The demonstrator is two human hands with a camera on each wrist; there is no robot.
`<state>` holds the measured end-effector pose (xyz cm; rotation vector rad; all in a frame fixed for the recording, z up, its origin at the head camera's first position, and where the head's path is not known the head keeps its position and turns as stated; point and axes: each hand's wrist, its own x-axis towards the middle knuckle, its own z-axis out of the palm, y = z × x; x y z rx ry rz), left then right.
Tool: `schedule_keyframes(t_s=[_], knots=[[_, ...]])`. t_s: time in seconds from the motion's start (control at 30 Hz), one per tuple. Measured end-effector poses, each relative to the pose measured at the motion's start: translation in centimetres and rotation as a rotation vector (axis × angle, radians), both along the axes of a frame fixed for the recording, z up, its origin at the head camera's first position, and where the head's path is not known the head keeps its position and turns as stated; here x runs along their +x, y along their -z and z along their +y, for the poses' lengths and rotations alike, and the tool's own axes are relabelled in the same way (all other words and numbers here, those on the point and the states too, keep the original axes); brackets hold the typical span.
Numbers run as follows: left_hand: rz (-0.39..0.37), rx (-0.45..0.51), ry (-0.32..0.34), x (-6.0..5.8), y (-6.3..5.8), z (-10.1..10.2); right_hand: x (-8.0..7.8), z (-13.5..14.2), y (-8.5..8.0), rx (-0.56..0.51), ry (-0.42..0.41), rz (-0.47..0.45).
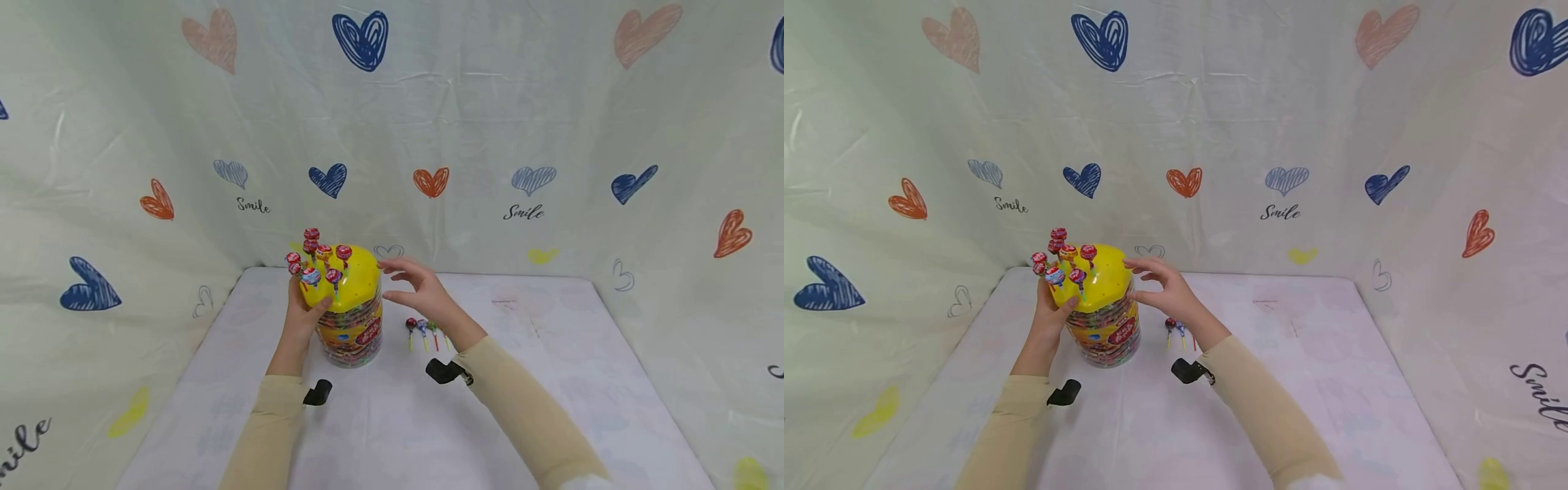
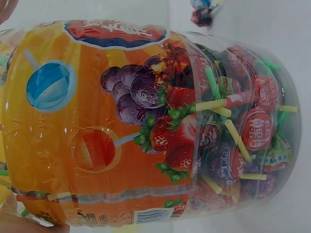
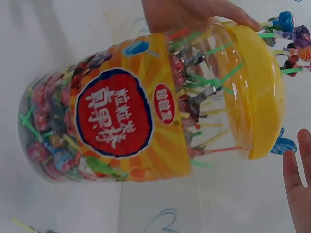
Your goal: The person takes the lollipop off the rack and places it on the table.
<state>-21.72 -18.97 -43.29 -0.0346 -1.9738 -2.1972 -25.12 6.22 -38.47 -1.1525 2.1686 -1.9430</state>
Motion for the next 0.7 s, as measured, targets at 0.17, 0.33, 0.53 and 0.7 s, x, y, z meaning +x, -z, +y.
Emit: schedule_keyframes(t_s=[0.17,0.33,0.53,0.7], knots=[[0.014,0.007,0.010,-0.1,0.0,0.0,0.0,-1.6,-1.1,-0.005,-0.047,0.027],[0.007,0.006,0.010,-0.2,-0.1,0.0,0.0,-2.8,-1.7,-0.003,-0.066,0.050],[-0.012,-0.007,0.007,0.0,-0.2,-0.1,-0.2,-3.9,-1.9,-0.001,-0.105,0.042],[-0.007,-0.013,0.008,0.0,-0.1,-0.1,-0.2,-4.5,-2.2,0.024,-0.106,0.003]])
